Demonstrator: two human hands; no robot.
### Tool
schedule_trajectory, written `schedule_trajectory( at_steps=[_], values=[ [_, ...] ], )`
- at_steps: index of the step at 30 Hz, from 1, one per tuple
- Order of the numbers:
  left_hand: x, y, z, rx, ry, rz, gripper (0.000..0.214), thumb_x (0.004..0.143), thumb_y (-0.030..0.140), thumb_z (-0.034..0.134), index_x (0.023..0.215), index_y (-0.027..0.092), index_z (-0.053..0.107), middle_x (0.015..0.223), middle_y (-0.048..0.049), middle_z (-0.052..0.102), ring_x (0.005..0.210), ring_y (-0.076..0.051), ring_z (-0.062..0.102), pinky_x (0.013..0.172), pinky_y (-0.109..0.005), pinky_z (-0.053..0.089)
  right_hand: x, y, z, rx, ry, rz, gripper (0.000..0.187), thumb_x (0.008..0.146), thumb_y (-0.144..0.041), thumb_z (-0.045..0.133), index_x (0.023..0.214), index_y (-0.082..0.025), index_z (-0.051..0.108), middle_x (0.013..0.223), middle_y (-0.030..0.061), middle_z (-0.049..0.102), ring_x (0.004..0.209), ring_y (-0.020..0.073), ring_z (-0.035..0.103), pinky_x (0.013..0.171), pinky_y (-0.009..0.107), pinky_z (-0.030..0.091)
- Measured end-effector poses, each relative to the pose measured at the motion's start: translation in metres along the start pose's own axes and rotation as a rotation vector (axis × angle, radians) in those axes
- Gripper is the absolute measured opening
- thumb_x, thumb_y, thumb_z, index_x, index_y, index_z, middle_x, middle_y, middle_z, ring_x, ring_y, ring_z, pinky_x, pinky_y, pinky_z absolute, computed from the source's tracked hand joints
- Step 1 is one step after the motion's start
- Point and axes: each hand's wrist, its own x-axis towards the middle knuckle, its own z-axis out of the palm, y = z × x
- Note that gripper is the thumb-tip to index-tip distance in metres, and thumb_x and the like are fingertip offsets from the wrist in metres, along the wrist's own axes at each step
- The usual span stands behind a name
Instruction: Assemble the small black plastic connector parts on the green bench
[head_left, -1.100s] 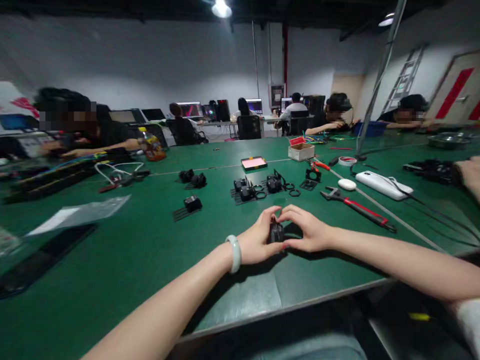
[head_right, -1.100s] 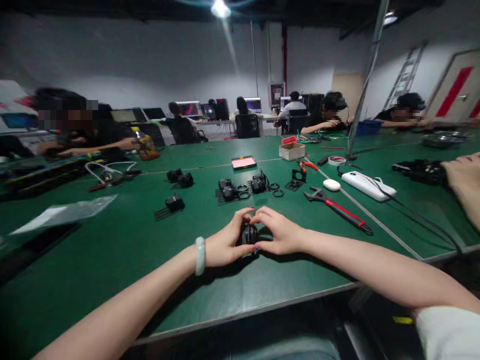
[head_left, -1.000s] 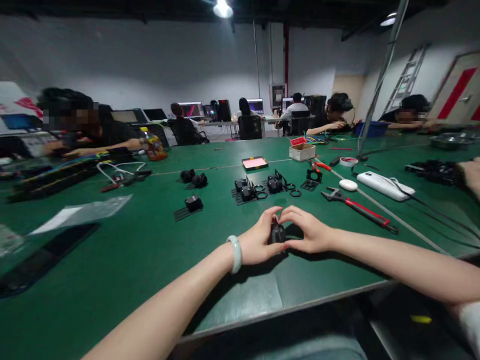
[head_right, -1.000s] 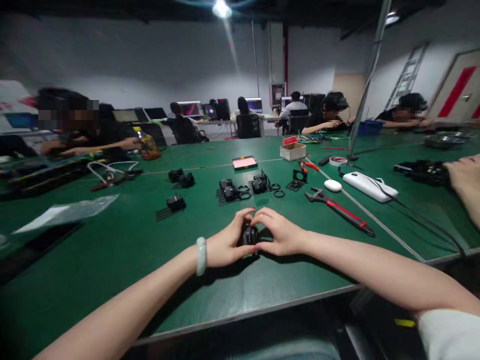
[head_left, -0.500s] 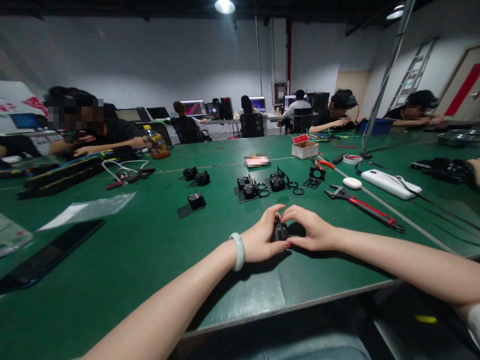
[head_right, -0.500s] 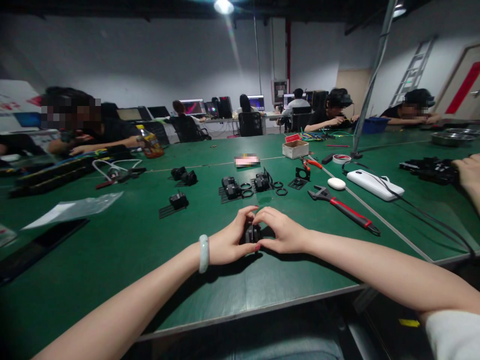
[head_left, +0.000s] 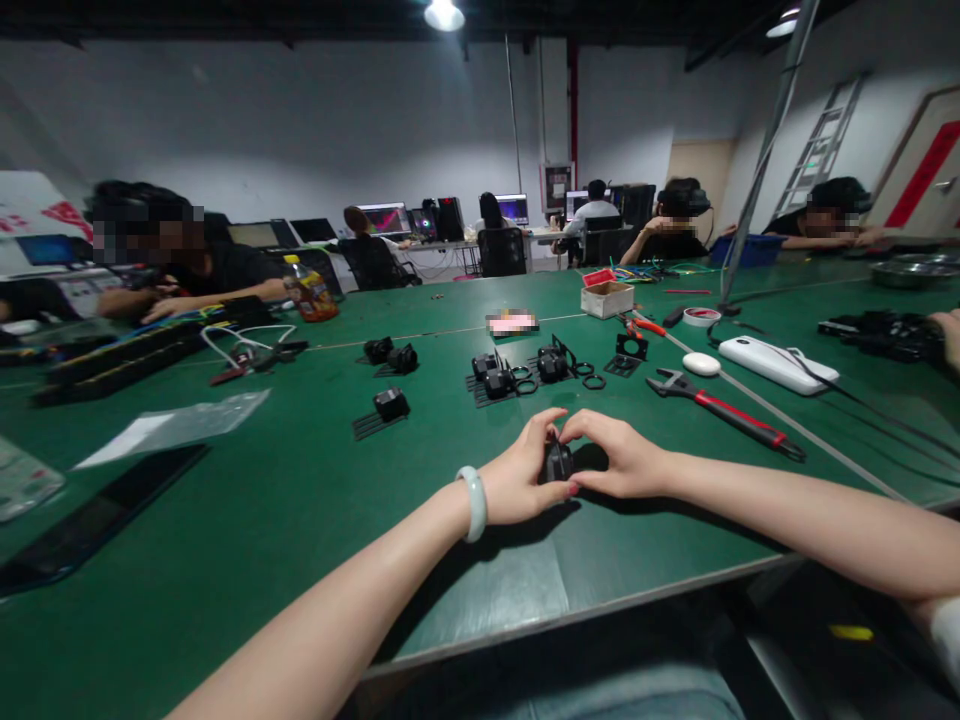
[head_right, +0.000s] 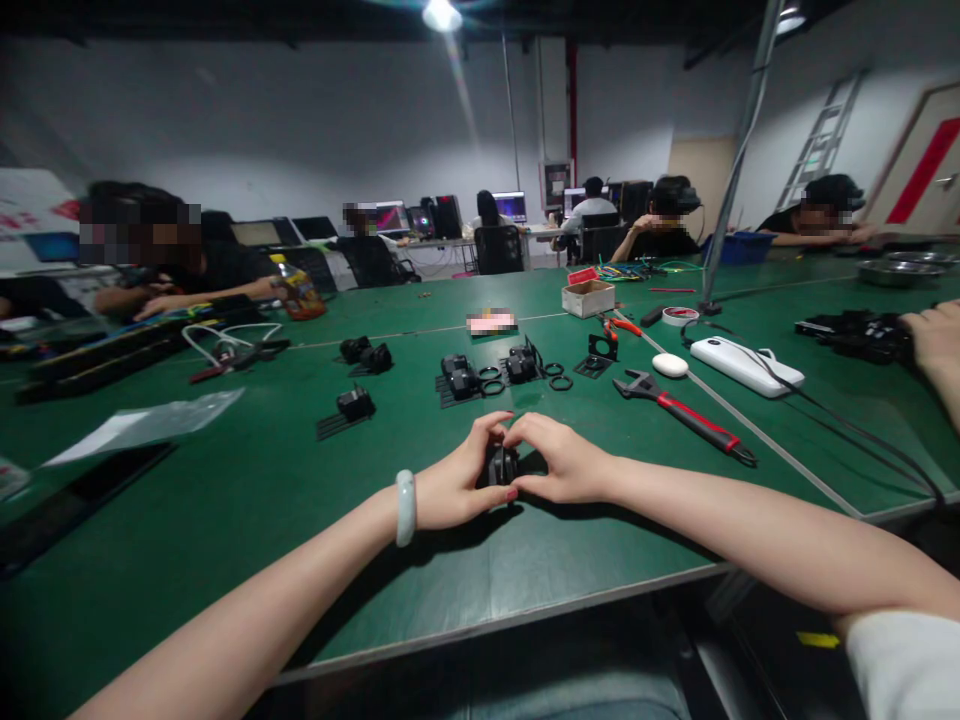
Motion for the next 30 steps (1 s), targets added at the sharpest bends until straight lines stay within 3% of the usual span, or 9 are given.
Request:
schedule_trajectory(
  at_steps=[30],
  values=[
    [-0.0006,0.0038,-0.0010,0.004,-0.002,0.005,0.070,0.064,0.022,0.055,0.119,0.016,0.012,0.100,-0.0079,0.038,0.094,-0.019,0.040,0.084,-0.038,0.034,0.0016,0.0008,-0.0011,0.049,0.005,0.137,0.028,0.061,-0.023,0.061,0.086,-0.016,0.051,0.083,0.0038,0.055,0.075,0.0151,0.052,0.068,0.028,0.042]
  ],
)
